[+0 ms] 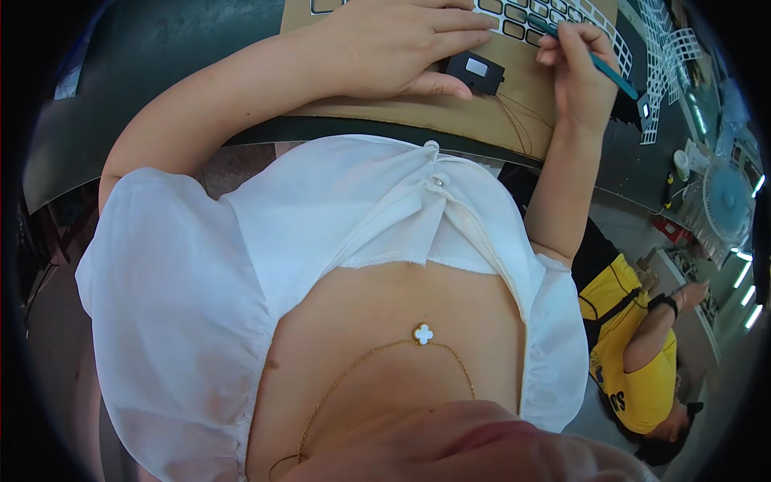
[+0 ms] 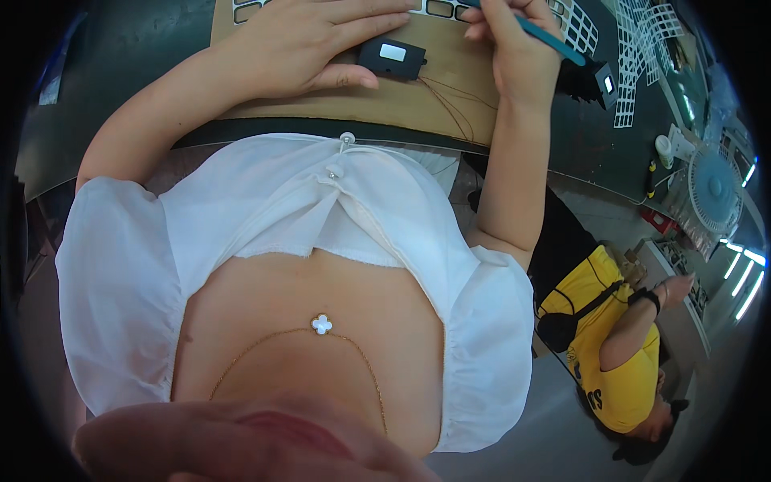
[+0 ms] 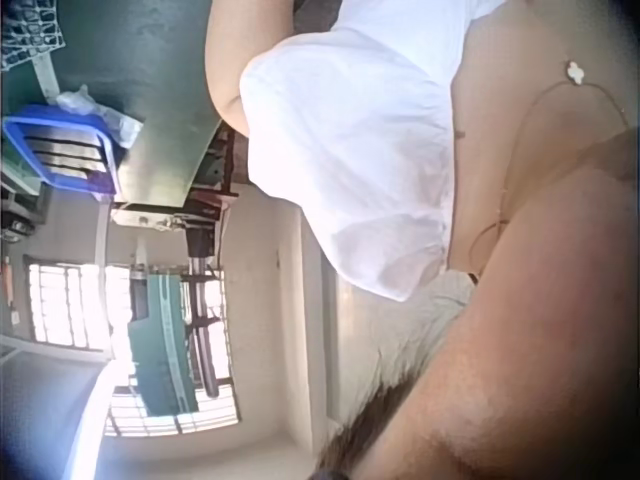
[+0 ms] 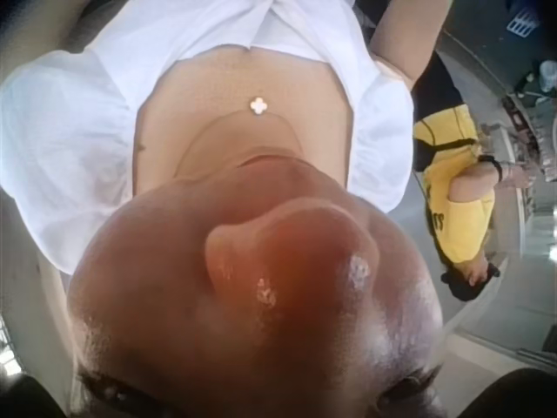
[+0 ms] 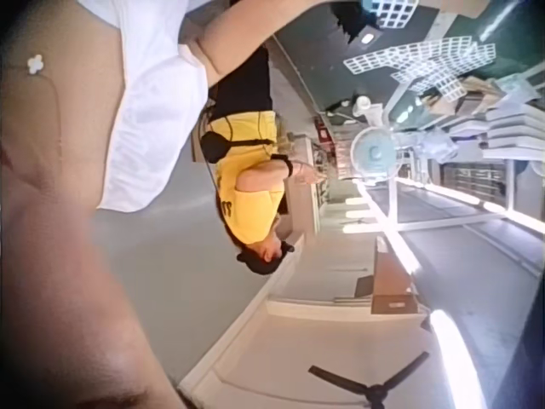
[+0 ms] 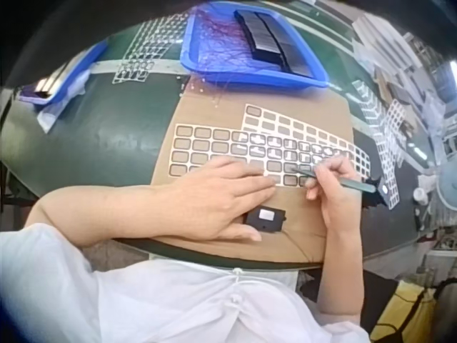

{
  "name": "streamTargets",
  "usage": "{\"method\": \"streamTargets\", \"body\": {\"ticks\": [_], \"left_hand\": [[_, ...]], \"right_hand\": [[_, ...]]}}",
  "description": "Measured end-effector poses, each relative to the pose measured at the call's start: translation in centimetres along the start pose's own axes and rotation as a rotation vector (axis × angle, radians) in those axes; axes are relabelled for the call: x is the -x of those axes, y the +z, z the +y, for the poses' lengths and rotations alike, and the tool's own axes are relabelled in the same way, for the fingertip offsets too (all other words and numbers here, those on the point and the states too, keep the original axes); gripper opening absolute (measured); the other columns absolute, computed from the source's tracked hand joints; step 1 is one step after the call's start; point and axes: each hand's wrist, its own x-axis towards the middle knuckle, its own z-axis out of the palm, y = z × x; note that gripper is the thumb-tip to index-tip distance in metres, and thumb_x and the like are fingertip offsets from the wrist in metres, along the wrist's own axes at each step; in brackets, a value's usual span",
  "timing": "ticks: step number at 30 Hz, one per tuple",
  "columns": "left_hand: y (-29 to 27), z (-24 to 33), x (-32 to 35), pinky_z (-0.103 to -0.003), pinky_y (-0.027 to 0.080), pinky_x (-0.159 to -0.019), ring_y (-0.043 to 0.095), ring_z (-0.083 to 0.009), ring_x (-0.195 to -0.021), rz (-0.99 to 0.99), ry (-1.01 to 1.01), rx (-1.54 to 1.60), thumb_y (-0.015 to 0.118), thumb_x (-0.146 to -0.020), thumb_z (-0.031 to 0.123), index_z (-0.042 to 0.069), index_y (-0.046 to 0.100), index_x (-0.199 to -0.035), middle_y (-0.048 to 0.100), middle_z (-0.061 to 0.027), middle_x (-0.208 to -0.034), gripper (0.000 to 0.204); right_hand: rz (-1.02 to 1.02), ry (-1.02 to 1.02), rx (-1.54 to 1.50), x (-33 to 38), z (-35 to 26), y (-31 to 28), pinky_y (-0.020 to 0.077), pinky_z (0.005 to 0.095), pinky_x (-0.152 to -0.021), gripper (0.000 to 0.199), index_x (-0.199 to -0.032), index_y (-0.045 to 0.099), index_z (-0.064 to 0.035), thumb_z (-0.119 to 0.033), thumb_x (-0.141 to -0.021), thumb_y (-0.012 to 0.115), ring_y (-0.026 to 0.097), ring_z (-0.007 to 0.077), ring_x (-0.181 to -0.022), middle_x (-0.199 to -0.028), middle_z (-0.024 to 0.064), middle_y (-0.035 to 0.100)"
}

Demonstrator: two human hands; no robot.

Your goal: The worker uses a testing probe and a stylus to inspect or mark small components on a grid sheet at a factory workstation.

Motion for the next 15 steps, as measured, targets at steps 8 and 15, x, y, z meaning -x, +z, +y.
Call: {"method": "streamTargets", "body": {"ticks": [8, 15], "left_hand": [[0.2, 0.4, 0.3, -0.036, 0.026, -0.089, 0.039, -0.0259, -0.106, 0.008, 0.009, -0.068, 0.033, -0.084, 0.049, -0.002, 0.046, -0.109, 0.045, -0.0160, -0.116, 0.058], [-0.1, 0.9, -0.1, -0.037, 0.027, -0.087, 0.040, -0.0255, -0.103, -0.003, -0.011, -0.069, 0.035, -0.084, 0.050, 0.001, 0.047, -0.108, 0.045, -0.0147, -0.115, 0.056]], "right_hand": [[0.049, -0.018, -0.025, 0.5, 0.1, 0.9, 0.0422, 0.0193, -0.046, 0.005, -0.078, 0.050, -0.0009, -0.002, -0.079, 0.055, 0.051, 0.0139, -0.045, -0.063, 0.0136, 0.059], [0.041, -0.028, -0.043, 0.6, 0.1, 0.8, 0.0425, 0.0190, -0.046, 0.005, -0.078, 0.050, -0.0010, -0.002, -0.079, 0.054, 0.052, 0.0136, -0.045, -0.062, 0.0134, 0.059]]}}
